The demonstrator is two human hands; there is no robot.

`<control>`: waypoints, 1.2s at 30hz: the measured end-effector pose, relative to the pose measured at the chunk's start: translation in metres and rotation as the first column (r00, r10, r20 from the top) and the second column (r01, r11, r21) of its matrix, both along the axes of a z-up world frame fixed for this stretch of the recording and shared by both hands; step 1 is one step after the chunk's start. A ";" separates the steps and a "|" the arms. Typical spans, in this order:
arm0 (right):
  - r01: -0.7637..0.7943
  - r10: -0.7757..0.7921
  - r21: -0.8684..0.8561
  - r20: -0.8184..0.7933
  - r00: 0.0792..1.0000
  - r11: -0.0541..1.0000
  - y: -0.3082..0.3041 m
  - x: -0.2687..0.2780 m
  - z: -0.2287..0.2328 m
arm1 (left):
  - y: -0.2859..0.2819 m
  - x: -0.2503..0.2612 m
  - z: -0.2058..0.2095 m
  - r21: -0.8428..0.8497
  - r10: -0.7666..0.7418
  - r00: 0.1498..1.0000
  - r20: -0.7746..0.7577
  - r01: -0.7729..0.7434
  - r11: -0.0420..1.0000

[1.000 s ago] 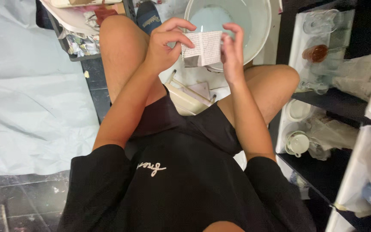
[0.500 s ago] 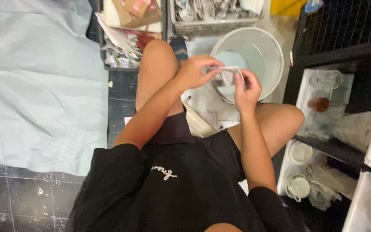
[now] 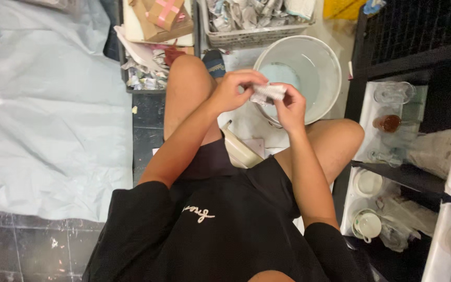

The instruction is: The person sits and repeatedly wraps small ceramic cups and saucers with newspaper. They fold the paper around each item, place the wrapped bundle into a white bucket, and continue with additional items from a nearby shelf.

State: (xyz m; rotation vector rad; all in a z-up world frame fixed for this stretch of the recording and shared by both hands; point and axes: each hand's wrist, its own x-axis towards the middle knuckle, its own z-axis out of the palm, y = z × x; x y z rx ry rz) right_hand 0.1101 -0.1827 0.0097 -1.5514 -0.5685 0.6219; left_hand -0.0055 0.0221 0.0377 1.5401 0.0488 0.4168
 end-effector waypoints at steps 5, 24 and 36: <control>-0.059 0.050 0.179 0.055 0.997 0.982 0.009 -0.004 0.015 | 0.006 -0.003 0.005 0.158 0.080 0.991 0.111 -0.097 0.983; 0.018 -0.018 -0.007 0.041 0.999 1.000 0.003 -0.013 0.023 | -0.002 0.003 0.015 0.131 0.080 0.986 -0.145 -0.061 0.990; 0.031 -0.018 -0.146 0.089 0.996 0.989 0.008 -0.017 0.033 | -0.005 0.001 0.012 0.000 -0.036 0.971 -0.238 0.037 0.999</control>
